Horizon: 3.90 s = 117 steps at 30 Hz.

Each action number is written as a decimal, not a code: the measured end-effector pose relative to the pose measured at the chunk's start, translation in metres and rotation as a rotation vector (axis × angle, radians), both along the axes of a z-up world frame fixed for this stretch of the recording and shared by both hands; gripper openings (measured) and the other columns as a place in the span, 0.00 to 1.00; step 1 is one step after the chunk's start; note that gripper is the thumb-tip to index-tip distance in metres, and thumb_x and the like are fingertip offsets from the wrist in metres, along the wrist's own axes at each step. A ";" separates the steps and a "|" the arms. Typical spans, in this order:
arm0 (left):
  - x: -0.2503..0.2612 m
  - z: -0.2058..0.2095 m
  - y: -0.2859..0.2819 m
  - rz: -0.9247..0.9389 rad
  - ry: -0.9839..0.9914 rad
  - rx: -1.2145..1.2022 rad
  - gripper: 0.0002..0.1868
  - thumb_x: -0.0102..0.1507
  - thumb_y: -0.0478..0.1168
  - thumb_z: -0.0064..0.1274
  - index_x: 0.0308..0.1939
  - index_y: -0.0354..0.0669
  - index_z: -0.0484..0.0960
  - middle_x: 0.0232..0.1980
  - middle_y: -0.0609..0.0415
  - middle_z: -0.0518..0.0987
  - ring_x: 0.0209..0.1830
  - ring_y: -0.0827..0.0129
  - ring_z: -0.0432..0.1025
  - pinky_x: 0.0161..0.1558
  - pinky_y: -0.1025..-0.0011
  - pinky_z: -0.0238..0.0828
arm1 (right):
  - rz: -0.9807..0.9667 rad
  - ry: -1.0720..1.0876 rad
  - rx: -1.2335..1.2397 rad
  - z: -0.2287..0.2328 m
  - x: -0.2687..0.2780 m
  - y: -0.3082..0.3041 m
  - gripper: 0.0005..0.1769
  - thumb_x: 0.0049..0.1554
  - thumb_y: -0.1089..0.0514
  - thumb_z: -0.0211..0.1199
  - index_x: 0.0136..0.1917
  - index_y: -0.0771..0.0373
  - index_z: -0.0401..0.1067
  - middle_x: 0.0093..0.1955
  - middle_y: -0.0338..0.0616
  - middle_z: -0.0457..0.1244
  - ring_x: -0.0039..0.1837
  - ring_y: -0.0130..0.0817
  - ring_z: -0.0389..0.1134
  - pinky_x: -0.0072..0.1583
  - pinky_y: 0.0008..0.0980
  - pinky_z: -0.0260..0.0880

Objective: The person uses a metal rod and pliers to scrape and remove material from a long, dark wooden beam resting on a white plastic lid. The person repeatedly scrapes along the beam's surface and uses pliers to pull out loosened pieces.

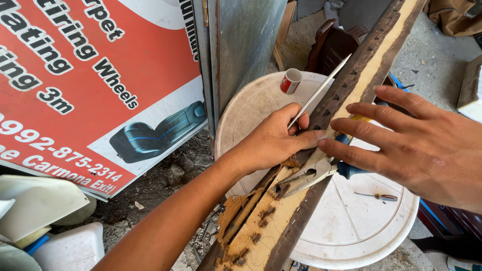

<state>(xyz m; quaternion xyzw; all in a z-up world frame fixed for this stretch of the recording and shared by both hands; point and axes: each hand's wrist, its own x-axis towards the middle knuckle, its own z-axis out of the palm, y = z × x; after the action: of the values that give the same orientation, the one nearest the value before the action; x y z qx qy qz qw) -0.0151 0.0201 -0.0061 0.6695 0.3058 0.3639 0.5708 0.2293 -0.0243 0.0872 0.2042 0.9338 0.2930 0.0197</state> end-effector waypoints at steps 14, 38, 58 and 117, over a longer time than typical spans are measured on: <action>-0.010 0.001 0.003 -0.041 -0.042 -0.045 0.18 0.64 0.50 0.59 0.38 0.47 0.67 0.30 0.58 0.75 0.28 0.80 0.70 0.27 0.80 0.67 | -0.560 -0.045 -0.696 -0.036 0.013 -0.019 0.39 0.55 0.40 0.70 0.75 0.41 0.59 0.63 0.32 0.61 0.58 0.28 0.68 0.57 0.32 0.76; 0.003 0.073 -0.007 0.212 0.769 -0.284 0.43 0.64 0.69 0.17 0.69 0.46 0.65 0.52 0.39 0.82 0.52 0.57 0.82 0.46 0.48 0.80 | -0.115 -0.053 0.082 0.009 -0.021 -0.005 0.39 0.58 0.51 0.60 0.82 0.48 0.58 0.47 0.34 0.61 0.53 0.32 0.63 0.58 0.37 0.64; 0.045 0.063 -0.233 1.140 1.068 0.885 0.34 0.54 0.61 0.63 0.46 0.38 0.68 0.63 0.33 0.72 0.67 0.41 0.66 0.63 0.40 0.55 | 0.315 0.085 0.103 -0.005 -0.017 0.002 0.31 0.55 0.61 0.54 0.72 0.55 0.60 0.56 0.44 0.65 0.63 0.41 0.66 0.72 0.52 0.60; 0.072 0.071 -0.228 1.188 1.648 0.001 0.46 0.35 0.74 0.73 0.34 0.39 0.76 0.34 0.44 0.78 0.43 0.52 0.73 0.50 0.55 0.70 | -0.145 1.233 -0.740 -0.443 0.167 0.024 0.48 0.48 0.56 0.69 0.76 0.71 0.52 0.72 0.67 0.54 0.74 0.62 0.54 0.73 0.54 0.52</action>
<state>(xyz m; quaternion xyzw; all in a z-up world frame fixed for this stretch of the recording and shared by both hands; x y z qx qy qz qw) 0.0572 -0.2078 0.0646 0.4521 0.8872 0.0139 -0.0913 0.3960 -0.0002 -0.3559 0.3739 0.7972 -0.2128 -0.4236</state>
